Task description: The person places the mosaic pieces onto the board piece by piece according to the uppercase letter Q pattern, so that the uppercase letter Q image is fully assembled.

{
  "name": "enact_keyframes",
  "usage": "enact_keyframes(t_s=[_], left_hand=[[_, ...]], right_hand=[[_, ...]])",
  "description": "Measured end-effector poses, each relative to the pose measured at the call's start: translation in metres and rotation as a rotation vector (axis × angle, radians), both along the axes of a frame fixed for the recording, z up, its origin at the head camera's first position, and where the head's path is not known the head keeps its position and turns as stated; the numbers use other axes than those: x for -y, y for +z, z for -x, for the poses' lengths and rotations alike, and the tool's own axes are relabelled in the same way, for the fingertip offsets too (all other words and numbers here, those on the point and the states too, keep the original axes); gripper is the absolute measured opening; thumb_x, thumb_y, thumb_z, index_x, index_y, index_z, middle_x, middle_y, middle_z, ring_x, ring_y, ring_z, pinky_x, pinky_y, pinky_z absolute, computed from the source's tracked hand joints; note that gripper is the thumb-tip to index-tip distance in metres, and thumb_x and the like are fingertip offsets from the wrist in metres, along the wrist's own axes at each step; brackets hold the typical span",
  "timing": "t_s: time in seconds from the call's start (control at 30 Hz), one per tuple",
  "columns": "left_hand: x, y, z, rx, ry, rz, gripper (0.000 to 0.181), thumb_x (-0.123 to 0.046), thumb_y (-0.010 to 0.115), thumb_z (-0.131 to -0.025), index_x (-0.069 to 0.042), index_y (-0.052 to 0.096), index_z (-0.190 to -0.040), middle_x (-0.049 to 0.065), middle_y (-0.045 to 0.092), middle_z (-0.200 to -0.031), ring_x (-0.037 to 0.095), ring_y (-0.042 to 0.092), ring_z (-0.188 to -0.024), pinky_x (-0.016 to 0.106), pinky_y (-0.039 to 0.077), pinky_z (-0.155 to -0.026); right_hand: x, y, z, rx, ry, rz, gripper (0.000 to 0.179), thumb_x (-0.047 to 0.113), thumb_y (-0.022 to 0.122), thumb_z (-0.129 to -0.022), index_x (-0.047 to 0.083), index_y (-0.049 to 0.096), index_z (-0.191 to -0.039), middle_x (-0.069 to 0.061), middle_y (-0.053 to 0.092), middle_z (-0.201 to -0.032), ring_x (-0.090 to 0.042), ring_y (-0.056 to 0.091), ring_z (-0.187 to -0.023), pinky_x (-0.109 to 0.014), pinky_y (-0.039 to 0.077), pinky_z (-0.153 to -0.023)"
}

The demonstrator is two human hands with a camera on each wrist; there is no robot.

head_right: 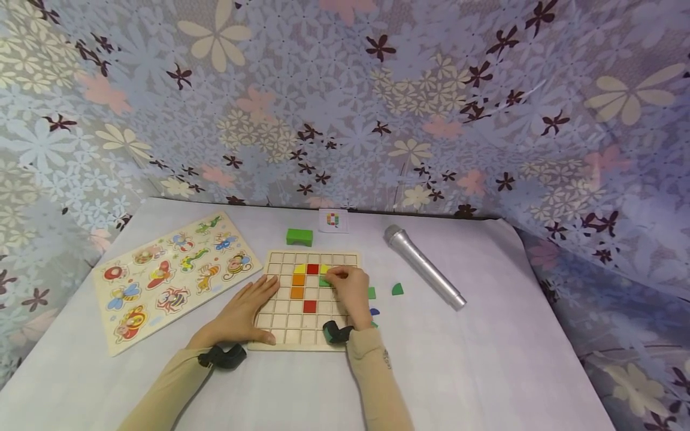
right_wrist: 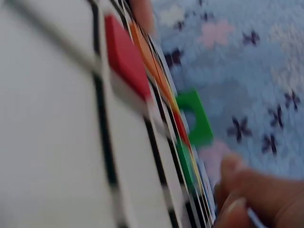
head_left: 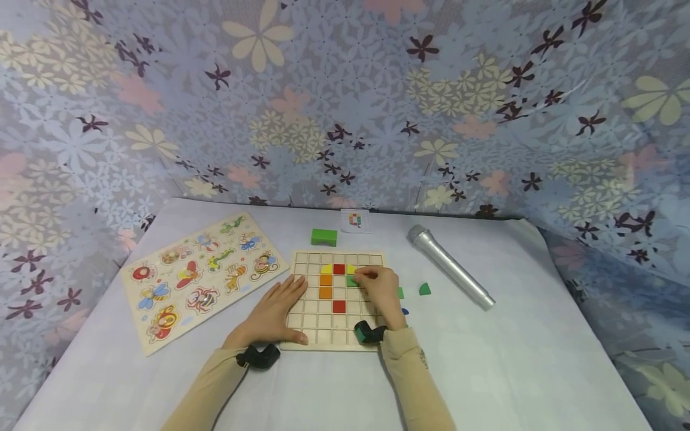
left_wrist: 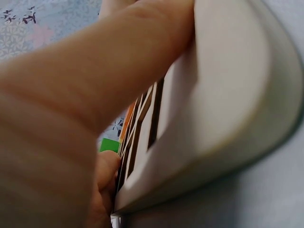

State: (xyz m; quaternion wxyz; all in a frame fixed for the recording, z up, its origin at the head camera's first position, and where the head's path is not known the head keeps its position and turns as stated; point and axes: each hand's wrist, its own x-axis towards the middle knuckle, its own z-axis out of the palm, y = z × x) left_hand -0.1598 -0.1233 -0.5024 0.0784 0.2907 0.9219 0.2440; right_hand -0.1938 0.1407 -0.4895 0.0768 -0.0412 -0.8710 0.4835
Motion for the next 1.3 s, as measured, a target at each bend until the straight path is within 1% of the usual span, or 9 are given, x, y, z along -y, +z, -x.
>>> enact_keyframes(t_s=[0.23,0.4,0.47,0.57,0.63,0.73,1.03,1.17,1.3], left_hand=[[0.001,0.001,0.000,-0.008,-0.003,-0.003,0.121,-0.066,0.077,-0.063,-0.005,0.024,-0.153,0.012,0.018,-0.162,0.035,0.010,-0.151,0.052,0.010,-0.123],[0.001,-0.002,0.001,-0.011,-0.008,-0.010,0.121,-0.067,0.075,-0.064,-0.004,0.024,-0.153,0.012,0.017,-0.162,0.036,0.010,-0.151,0.053,0.009,-0.123],[0.002,-0.003,0.001,-0.012,-0.005,-0.012,0.120,-0.067,0.075,-0.064,-0.005,0.024,-0.153,0.012,0.017,-0.162,0.036,0.010,-0.151,0.054,0.009,-0.123],[0.003,-0.005,0.001,-0.016,0.007,-0.009,0.120,-0.065,0.077,-0.064,-0.005,0.024,-0.153,0.012,0.018,-0.162,0.036,0.011,-0.151,0.054,0.010,-0.123],[0.003,-0.005,0.001,-0.015,0.010,-0.005,0.120,-0.064,0.077,-0.064,-0.005,0.024,-0.153,0.012,0.018,-0.162,0.035,0.011,-0.151,0.053,0.010,-0.123],[0.002,-0.004,0.000,-0.013,0.009,-0.004,0.119,-0.063,0.078,-0.064,-0.005,0.024,-0.153,0.012,0.018,-0.162,0.035,0.011,-0.151,0.054,0.010,-0.122],[0.001,-0.003,0.000,-0.007,0.005,-0.005,0.119,-0.061,0.078,-0.064,-0.004,0.024,-0.153,0.013,0.019,-0.162,0.036,0.011,-0.151,0.054,0.011,-0.122],[0.000,-0.002,0.000,-0.010,0.001,-0.008,0.119,-0.062,0.078,-0.064,-0.004,0.025,-0.153,0.012,0.019,-0.162,0.035,0.011,-0.151,0.053,0.011,-0.123],[0.000,-0.002,0.000,-0.009,-0.002,-0.009,0.119,-0.062,0.078,-0.064,-0.005,0.024,-0.153,0.012,0.019,-0.162,0.035,0.010,-0.151,0.053,0.010,-0.123]], right_hand=[[-0.053,0.005,0.000,0.136,-0.085,0.293,0.028,0.019,0.068,-0.091,0.003,0.066,-0.114,-0.012,0.073,-0.100,-0.005,0.055,-0.058,-0.014,0.043,-0.050],[-0.102,0.003,-0.007,0.281,-0.024,0.259,0.039,0.029,0.066,-0.092,0.005,0.060,-0.122,0.007,0.074,-0.101,0.000,0.040,-0.052,-0.015,0.036,-0.049],[-0.116,0.002,-0.012,0.305,0.047,0.204,0.042,0.029,0.066,-0.093,0.005,0.057,-0.126,0.005,0.074,-0.110,0.002,0.050,-0.063,-0.014,0.040,-0.059],[-0.126,-0.001,-0.016,0.297,0.136,0.148,0.042,0.023,0.069,-0.090,0.006,0.057,-0.126,-0.005,0.068,-0.125,-0.007,0.063,-0.100,-0.023,0.047,-0.086],[-0.128,-0.002,-0.018,0.282,0.191,0.117,0.042,0.019,0.071,-0.088,0.005,0.057,-0.126,-0.010,0.065,-0.129,-0.019,0.056,-0.125,-0.035,0.042,-0.106],[-0.125,-0.004,-0.017,0.268,0.227,0.088,0.040,0.014,0.074,-0.085,0.005,0.059,-0.122,-0.013,0.066,-0.127,-0.030,0.050,-0.132,-0.046,0.037,-0.111],[-0.107,-0.003,-0.015,0.239,0.201,0.030,0.035,0.004,0.076,-0.080,0.007,0.063,-0.113,-0.010,0.071,-0.118,-0.024,0.062,-0.118,-0.033,0.044,-0.099],[-0.102,-0.001,-0.014,0.205,0.162,-0.029,0.033,0.001,0.076,-0.078,0.007,0.065,-0.108,-0.011,0.072,-0.113,-0.014,0.058,-0.077,-0.020,0.043,-0.068],[-0.100,0.000,-0.014,0.183,0.147,-0.065,0.028,0.001,0.074,-0.079,0.005,0.067,-0.106,-0.014,0.070,-0.105,-0.012,0.043,-0.064,-0.021,0.036,-0.056]])
